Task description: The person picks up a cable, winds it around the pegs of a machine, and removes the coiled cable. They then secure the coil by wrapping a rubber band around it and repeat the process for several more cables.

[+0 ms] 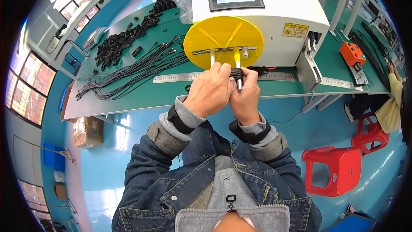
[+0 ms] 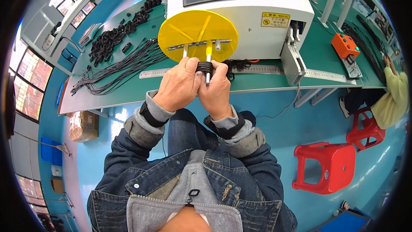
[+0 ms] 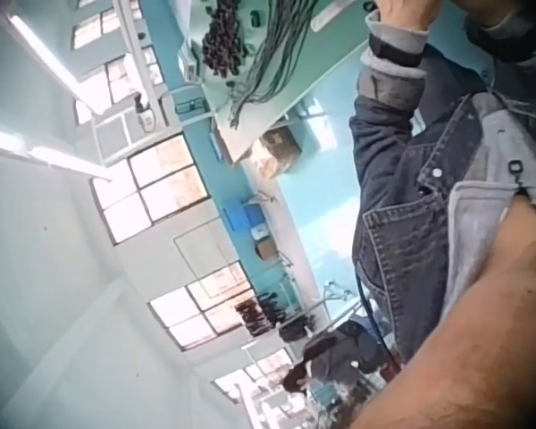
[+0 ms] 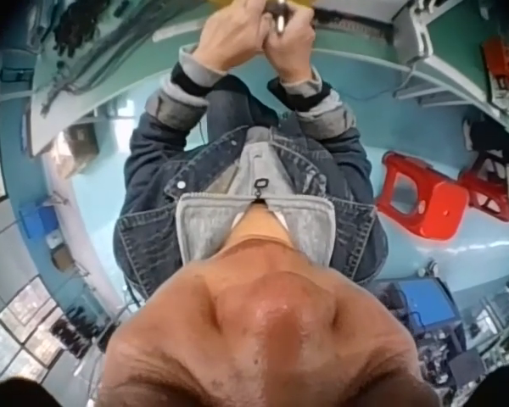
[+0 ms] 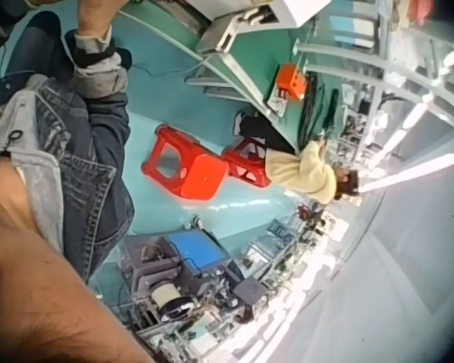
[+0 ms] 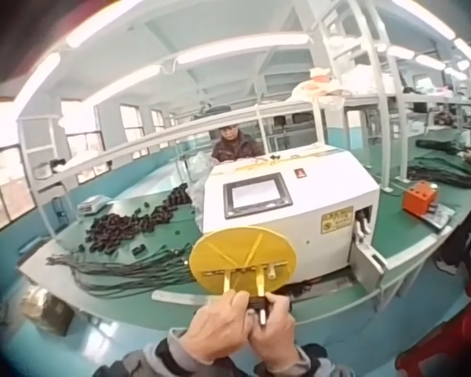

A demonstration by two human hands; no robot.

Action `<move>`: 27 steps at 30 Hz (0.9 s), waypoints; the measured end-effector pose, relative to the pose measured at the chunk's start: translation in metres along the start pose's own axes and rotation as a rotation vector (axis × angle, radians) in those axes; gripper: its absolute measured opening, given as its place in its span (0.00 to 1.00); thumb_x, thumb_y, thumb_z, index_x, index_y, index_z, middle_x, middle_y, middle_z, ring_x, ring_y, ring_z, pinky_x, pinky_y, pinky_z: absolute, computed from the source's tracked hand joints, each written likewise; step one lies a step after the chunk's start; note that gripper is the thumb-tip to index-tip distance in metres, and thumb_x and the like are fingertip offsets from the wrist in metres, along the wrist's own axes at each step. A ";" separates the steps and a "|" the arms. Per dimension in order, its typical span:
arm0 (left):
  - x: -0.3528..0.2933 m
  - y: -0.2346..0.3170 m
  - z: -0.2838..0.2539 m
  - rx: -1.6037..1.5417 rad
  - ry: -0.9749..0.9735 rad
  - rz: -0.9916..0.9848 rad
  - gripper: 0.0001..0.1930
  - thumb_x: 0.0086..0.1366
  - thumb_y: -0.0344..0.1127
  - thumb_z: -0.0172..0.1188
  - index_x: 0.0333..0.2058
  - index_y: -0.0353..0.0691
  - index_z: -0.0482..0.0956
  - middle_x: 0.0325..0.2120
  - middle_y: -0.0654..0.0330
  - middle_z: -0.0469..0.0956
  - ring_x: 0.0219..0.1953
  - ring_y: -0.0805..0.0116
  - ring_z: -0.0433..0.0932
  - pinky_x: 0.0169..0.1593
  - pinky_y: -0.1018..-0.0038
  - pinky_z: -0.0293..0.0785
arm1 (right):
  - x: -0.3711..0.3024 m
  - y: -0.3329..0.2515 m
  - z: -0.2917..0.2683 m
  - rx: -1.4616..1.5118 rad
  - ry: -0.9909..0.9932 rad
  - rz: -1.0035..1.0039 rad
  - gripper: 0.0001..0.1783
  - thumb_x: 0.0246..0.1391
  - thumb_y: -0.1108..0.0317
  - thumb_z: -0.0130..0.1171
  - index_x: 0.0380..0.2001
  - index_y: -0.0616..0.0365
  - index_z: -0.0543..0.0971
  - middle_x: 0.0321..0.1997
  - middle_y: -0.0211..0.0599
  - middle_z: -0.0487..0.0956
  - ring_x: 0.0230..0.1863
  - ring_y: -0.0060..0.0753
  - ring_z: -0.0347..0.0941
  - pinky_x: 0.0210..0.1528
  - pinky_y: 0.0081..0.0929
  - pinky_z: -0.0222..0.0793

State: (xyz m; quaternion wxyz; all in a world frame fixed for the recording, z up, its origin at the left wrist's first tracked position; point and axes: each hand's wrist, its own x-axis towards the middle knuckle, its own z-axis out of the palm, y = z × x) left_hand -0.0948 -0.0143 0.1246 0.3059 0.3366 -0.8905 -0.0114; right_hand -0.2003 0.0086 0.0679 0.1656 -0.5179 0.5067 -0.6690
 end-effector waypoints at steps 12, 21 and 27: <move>-0.068 0.054 0.014 -0.185 0.073 -0.154 0.12 0.60 0.33 0.49 0.41 0.33 0.66 0.31 0.49 0.69 0.30 0.49 0.72 0.32 0.63 0.69 | -0.046 0.005 -0.022 0.040 -0.017 -0.149 0.14 0.46 0.78 0.52 0.38 0.62 0.65 0.31 0.48 0.78 0.31 0.48 0.76 0.33 0.32 0.72; -0.072 -0.007 0.041 -1.466 -0.504 -0.751 0.20 0.69 0.43 0.36 0.46 0.31 0.67 0.41 0.56 0.72 0.37 0.67 0.75 0.38 0.68 0.73 | -0.058 0.043 -0.033 -0.029 -0.203 -0.043 0.13 0.47 0.73 0.57 0.35 0.61 0.66 0.26 0.43 0.77 0.28 0.40 0.77 0.29 0.26 0.70; -0.061 -0.012 0.025 -1.245 -0.828 -0.829 0.21 0.68 0.47 0.40 0.46 0.32 0.67 0.38 0.56 0.73 0.37 0.68 0.75 0.37 0.70 0.76 | -0.062 0.055 -0.035 -0.248 -0.326 -0.211 0.12 0.46 0.73 0.54 0.34 0.60 0.64 0.20 0.48 0.74 0.23 0.53 0.72 0.23 0.38 0.67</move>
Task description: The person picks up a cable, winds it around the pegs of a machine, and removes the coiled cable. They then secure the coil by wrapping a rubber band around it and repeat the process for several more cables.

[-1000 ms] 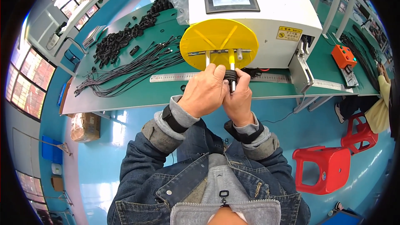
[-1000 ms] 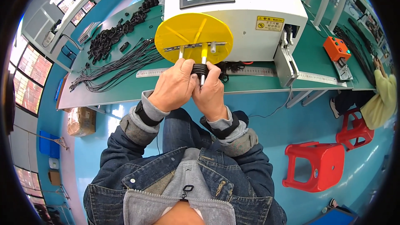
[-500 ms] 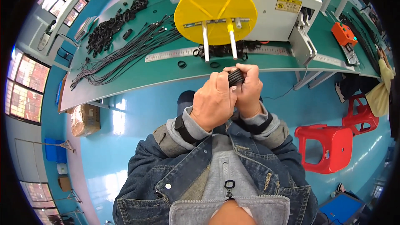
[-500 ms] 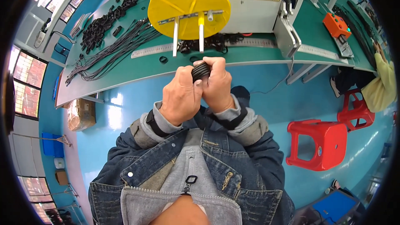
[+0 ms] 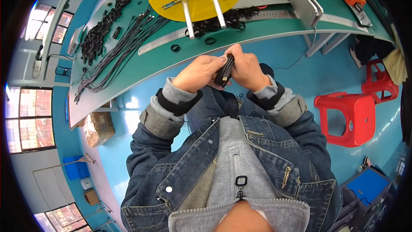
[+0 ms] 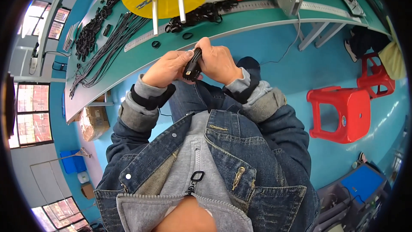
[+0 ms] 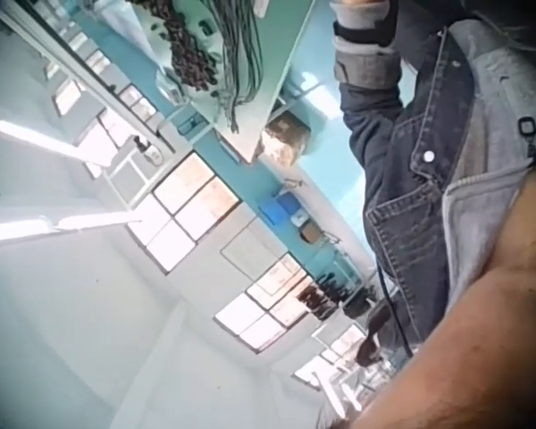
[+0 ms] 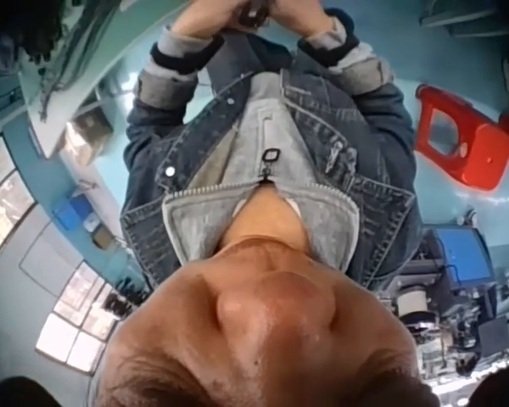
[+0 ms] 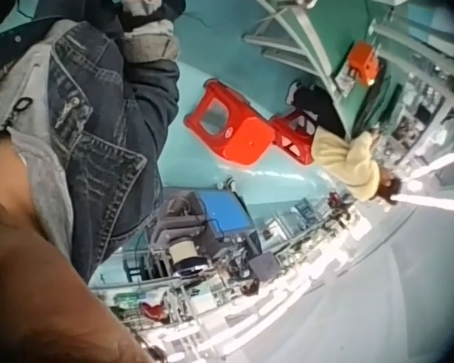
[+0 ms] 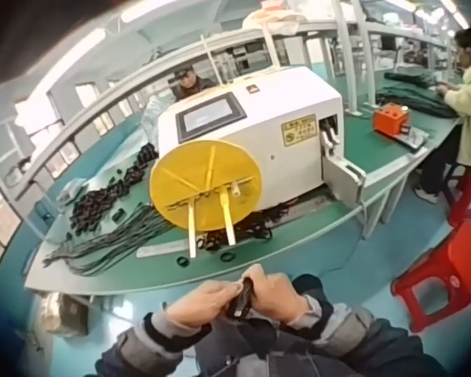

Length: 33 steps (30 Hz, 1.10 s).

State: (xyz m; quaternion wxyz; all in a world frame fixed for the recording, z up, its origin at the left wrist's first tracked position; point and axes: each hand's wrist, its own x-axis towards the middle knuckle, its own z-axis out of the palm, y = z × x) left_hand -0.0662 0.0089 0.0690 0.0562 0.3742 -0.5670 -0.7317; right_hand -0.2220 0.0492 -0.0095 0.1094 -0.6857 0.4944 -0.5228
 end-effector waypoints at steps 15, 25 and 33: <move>0.017 -0.007 0.001 0.144 -0.003 -0.319 0.20 0.62 0.48 0.49 0.37 0.33 0.70 0.21 0.60 0.70 0.21 0.71 0.73 0.25 0.75 0.76 | 0.000 0.012 -0.009 -0.191 -0.405 -0.002 0.10 0.43 0.72 0.52 0.30 0.61 0.65 0.19 0.47 0.74 0.21 0.54 0.71 0.22 0.42 0.65; 0.022 -0.031 -0.011 0.181 -0.068 -0.095 0.13 0.56 0.37 0.55 0.34 0.30 0.72 0.27 0.56 0.75 0.24 0.72 0.76 0.26 0.76 0.76 | -0.017 0.013 0.011 0.244 -0.157 0.077 0.11 0.37 0.73 0.53 0.29 0.63 0.72 0.20 0.50 0.75 0.24 0.56 0.72 0.29 0.45 0.68; 0.012 -0.035 0.002 0.196 -0.064 -0.185 0.09 0.54 0.34 0.55 0.30 0.33 0.73 0.23 0.60 0.73 0.23 0.75 0.73 0.21 0.81 0.67 | -0.022 0.006 0.015 -0.005 -0.348 0.162 0.13 0.40 0.75 0.54 0.35 0.59 0.71 0.24 0.51 0.75 0.29 0.54 0.73 0.29 0.42 0.68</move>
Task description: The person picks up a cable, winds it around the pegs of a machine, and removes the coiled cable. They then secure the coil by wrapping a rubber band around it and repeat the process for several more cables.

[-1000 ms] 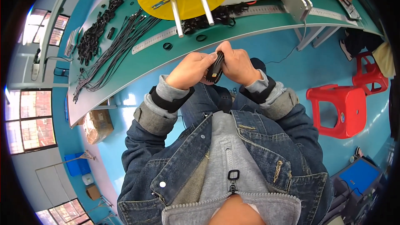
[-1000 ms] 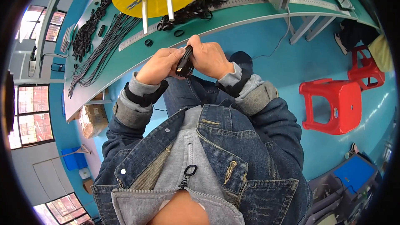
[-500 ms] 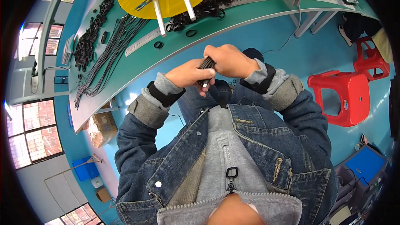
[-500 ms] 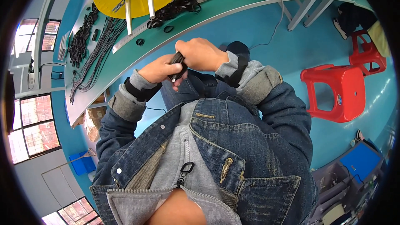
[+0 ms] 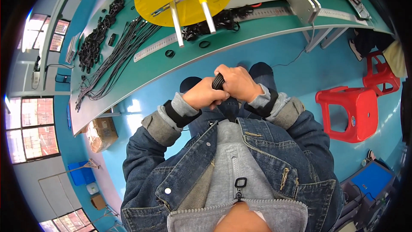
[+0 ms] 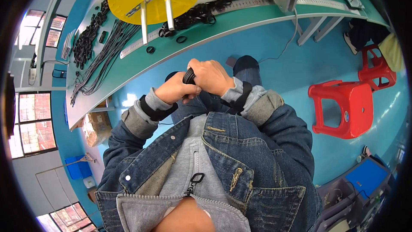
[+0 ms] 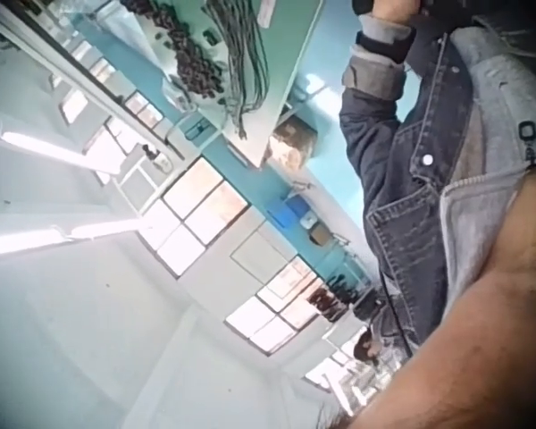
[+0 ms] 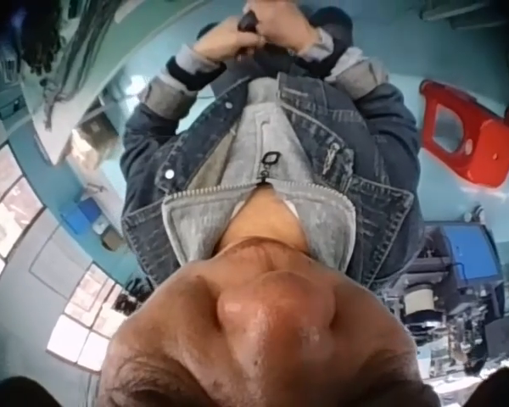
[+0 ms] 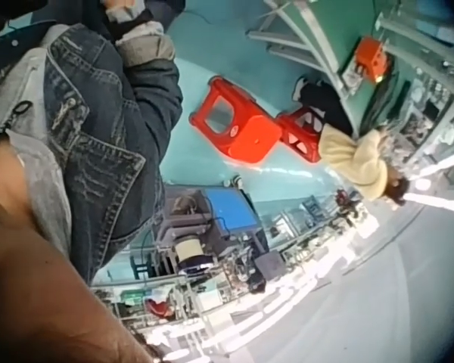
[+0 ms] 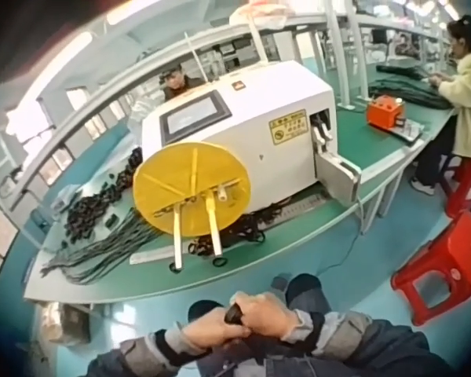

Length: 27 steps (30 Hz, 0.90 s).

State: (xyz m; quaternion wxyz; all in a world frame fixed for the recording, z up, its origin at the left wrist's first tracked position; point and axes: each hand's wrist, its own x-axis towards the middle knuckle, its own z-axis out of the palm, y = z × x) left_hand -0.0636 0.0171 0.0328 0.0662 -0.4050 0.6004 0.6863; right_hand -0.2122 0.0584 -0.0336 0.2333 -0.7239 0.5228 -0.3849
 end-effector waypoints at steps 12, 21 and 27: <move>-0.008 -0.032 -0.026 -0.547 0.352 0.332 0.08 0.57 0.29 0.52 0.36 0.37 0.69 0.25 0.62 0.70 0.22 0.77 0.66 0.22 0.81 0.63 | 0.085 0.022 -0.015 -0.237 0.239 -0.205 0.11 0.41 0.64 0.60 0.31 0.55 0.76 0.26 0.40 0.75 0.29 0.43 0.73 0.31 0.37 0.68; 0.015 -0.008 -0.046 -0.962 0.500 0.486 0.04 0.58 0.29 0.54 0.32 0.39 0.71 0.24 0.62 0.72 0.23 0.76 0.68 0.24 0.79 0.65 | 0.070 0.005 -0.007 0.209 0.339 -0.229 0.04 0.44 0.78 0.59 0.26 0.60 0.76 0.26 0.36 0.73 0.25 0.33 0.71 0.26 0.24 0.66; 0.024 -0.003 -0.042 -0.962 0.460 0.540 0.05 0.58 0.28 0.55 0.34 0.39 0.71 0.25 0.63 0.72 0.24 0.75 0.69 0.25 0.79 0.65 | 0.065 0.011 -0.005 0.153 0.349 -0.288 0.04 0.44 0.79 0.59 0.27 0.62 0.75 0.26 0.36 0.73 0.24 0.31 0.70 0.26 0.21 0.65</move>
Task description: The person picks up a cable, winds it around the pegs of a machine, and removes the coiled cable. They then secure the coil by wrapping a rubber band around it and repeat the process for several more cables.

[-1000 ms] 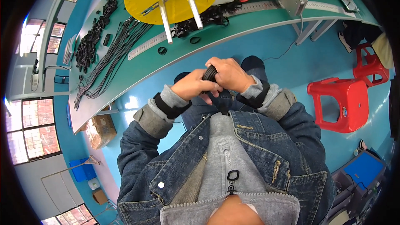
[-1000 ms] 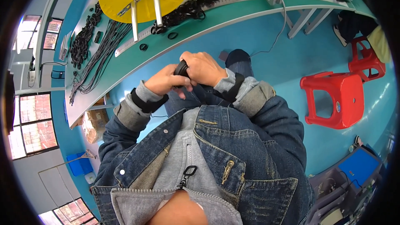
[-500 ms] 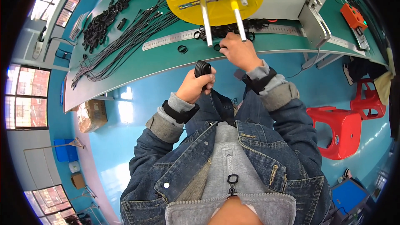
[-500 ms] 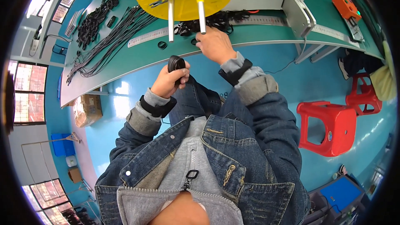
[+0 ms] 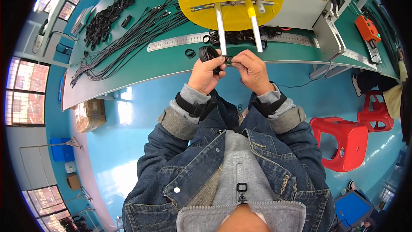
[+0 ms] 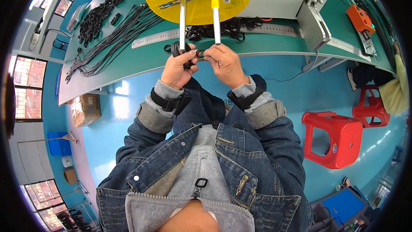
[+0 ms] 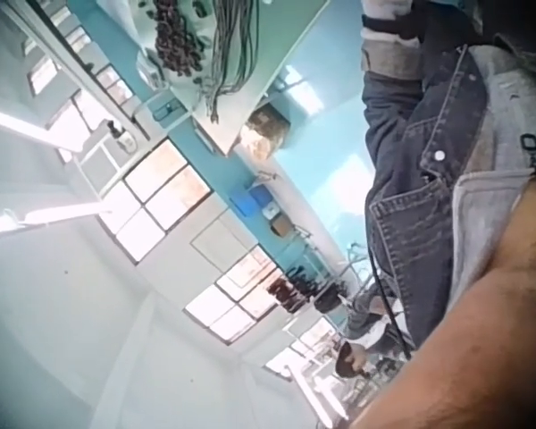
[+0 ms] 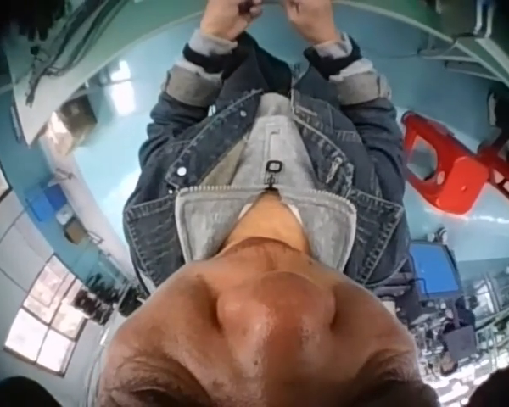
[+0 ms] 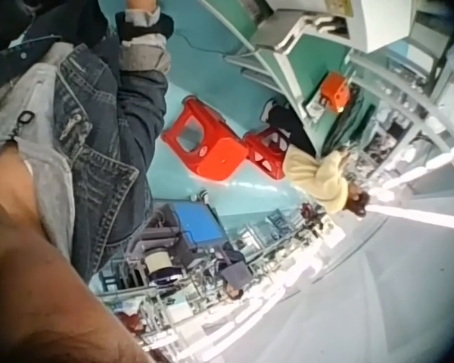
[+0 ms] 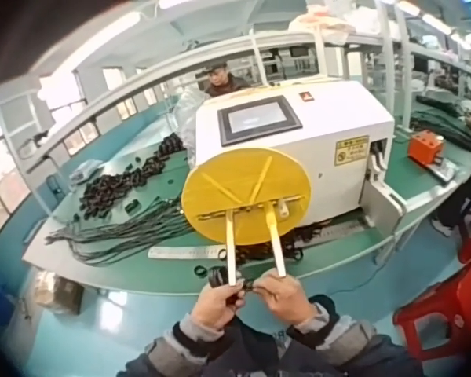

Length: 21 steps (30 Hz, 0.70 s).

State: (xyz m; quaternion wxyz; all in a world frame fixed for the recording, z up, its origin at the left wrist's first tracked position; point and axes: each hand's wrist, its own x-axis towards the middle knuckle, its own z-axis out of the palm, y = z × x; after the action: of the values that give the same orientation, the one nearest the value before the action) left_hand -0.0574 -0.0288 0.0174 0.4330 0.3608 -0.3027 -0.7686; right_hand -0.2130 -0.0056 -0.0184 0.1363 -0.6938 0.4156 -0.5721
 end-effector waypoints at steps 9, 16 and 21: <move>0.017 -0.008 0.007 0.065 0.051 0.047 0.05 0.56 0.25 0.56 0.31 0.37 0.71 0.23 0.62 0.72 0.23 0.74 0.70 0.24 0.78 0.66 | 0.004 -0.004 0.004 0.212 -0.005 0.394 0.05 0.46 0.77 0.59 0.29 0.64 0.75 0.26 0.32 0.73 0.25 0.23 0.70 0.25 0.20 0.65; 0.035 -0.013 0.005 0.337 0.088 0.206 0.06 0.53 0.26 0.59 0.30 0.35 0.71 0.22 0.61 0.73 0.23 0.72 0.71 0.25 0.75 0.67 | 0.011 0.001 -0.007 0.556 0.131 0.654 0.06 0.50 0.74 0.57 0.33 0.64 0.77 0.24 0.29 0.73 0.23 0.16 0.66 0.21 0.14 0.61; 0.065 -0.015 -0.010 0.661 0.180 0.469 0.11 0.50 0.28 0.61 0.32 0.33 0.71 0.22 0.59 0.74 0.24 0.70 0.72 0.28 0.74 0.69 | -0.002 0.015 -0.024 0.896 0.276 0.867 0.06 0.52 0.73 0.55 0.32 0.64 0.77 0.24 0.27 0.73 0.21 0.13 0.64 0.19 0.12 0.58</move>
State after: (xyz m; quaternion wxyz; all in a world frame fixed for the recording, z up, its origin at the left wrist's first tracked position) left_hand -0.0797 -0.0809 -0.0191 0.4819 0.4676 -0.5679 -0.4761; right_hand -0.2409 -0.0066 -0.0220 0.5774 -0.2582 0.3930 -0.6675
